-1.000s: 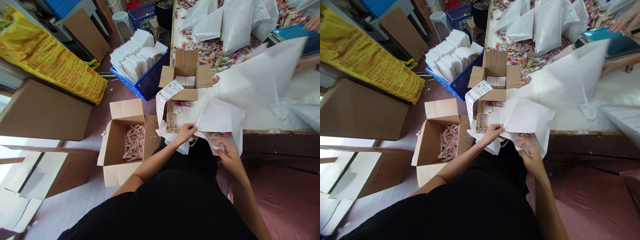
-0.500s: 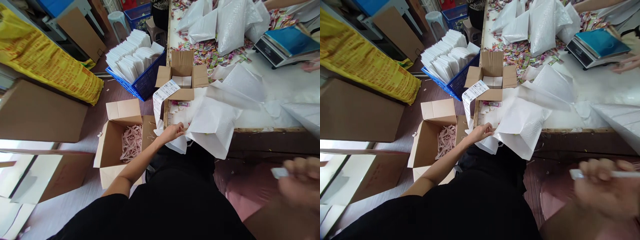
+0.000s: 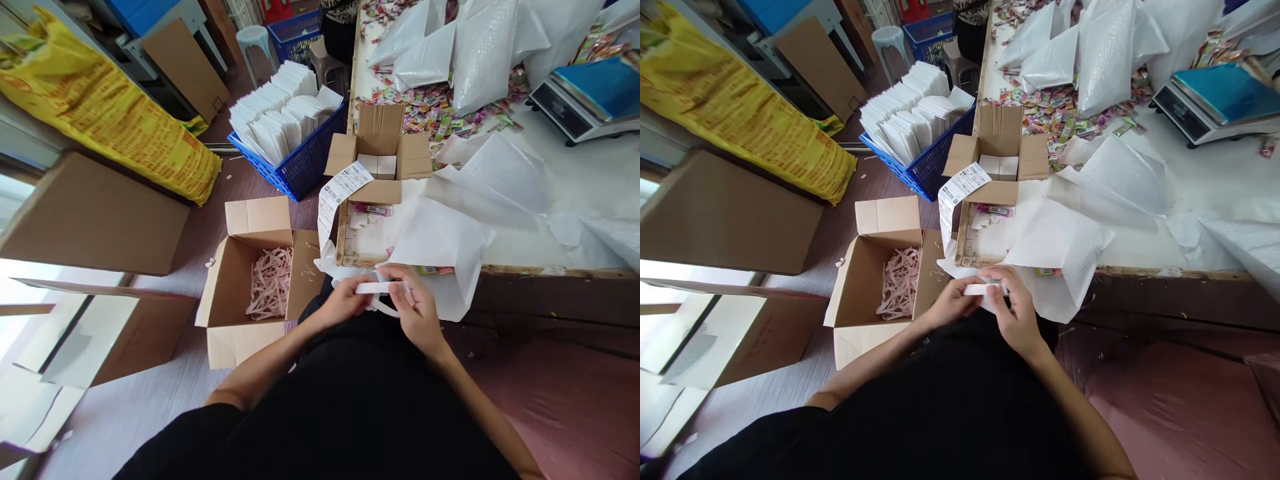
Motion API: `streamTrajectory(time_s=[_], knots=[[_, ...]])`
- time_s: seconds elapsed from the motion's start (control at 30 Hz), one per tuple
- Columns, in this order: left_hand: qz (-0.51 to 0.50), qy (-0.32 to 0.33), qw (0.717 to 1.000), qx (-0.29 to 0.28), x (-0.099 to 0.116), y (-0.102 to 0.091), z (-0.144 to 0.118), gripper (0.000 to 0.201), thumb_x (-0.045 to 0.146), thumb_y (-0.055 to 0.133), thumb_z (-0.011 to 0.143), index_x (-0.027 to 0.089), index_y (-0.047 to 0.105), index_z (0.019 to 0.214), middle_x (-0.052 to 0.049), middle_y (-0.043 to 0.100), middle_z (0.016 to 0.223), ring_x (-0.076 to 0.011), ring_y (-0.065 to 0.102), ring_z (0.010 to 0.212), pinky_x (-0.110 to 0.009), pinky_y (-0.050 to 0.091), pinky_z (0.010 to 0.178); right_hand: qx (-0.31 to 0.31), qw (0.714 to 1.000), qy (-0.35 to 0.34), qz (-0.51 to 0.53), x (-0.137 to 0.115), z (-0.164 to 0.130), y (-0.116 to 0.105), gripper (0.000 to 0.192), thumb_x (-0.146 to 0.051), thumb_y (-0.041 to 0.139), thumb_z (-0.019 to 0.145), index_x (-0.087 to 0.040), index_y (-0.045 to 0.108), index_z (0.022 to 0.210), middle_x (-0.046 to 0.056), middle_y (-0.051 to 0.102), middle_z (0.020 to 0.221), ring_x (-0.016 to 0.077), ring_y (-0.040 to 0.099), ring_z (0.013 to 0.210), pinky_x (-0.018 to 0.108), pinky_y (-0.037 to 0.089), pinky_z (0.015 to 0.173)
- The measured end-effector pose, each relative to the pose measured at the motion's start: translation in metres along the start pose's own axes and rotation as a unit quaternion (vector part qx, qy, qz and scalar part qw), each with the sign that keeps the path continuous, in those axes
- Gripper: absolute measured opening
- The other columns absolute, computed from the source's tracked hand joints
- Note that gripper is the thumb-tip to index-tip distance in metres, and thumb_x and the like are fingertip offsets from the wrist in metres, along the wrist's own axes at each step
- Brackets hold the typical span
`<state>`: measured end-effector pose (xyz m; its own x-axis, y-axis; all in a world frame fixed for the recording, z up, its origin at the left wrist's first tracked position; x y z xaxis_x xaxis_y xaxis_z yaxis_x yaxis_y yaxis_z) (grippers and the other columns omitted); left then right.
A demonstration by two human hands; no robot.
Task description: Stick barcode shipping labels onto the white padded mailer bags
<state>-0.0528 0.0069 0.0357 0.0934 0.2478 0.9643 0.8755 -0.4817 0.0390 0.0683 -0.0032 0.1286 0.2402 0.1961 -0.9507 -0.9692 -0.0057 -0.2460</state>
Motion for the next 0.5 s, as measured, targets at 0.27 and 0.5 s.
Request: streamTrajectory(time_s=[0.27, 0.5], knots=[[0.393, -0.247, 0.808, 0.362, -0.086, -0.244, -0.087, 0.069, 0.024, 0.062, 0.076, 0.002, 0.046, 0.139, -0.031, 0.050, 0.139, -0.0431, 0.061, 0.118, -0.053, 0.051, 0.092, 0.179, 0.902, -0.088, -0.382, 0.029, -0.056, -0.151, 0.036, -0.019, 0.049, 0.094, -0.023, 0.066, 0.125, 0.014, 0.066, 0.123, 0.0320, 0.061, 0.119, 0.054, 0.047, 0.103], [0.438, 0.125, 0.850, 0.263, 0.000, -0.131, 0.014, 0.067, 0.017, 0.051, 0.087, 0.019, 0.034, 0.153, -0.019, 0.030, 0.162, -0.0316, 0.028, 0.151, -0.052, 0.034, 0.116, -0.007, 0.845, -0.107, -0.523, 0.083, -0.056, -0.122, 0.045, -0.015, 0.053, 0.090, -0.026, 0.061, 0.133, 0.012, 0.047, 0.153, 0.0342, 0.040, 0.144, 0.058, 0.035, 0.114]])
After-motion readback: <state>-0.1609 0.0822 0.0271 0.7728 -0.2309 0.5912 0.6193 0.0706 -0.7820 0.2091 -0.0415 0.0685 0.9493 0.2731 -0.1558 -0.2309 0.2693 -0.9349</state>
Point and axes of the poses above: each hand's wrist, its own z-axis towards the middle knuckle, its own y-axis out of the palm, x = y × z, the point moved 9 cm from there along z, towards the middle knuckle
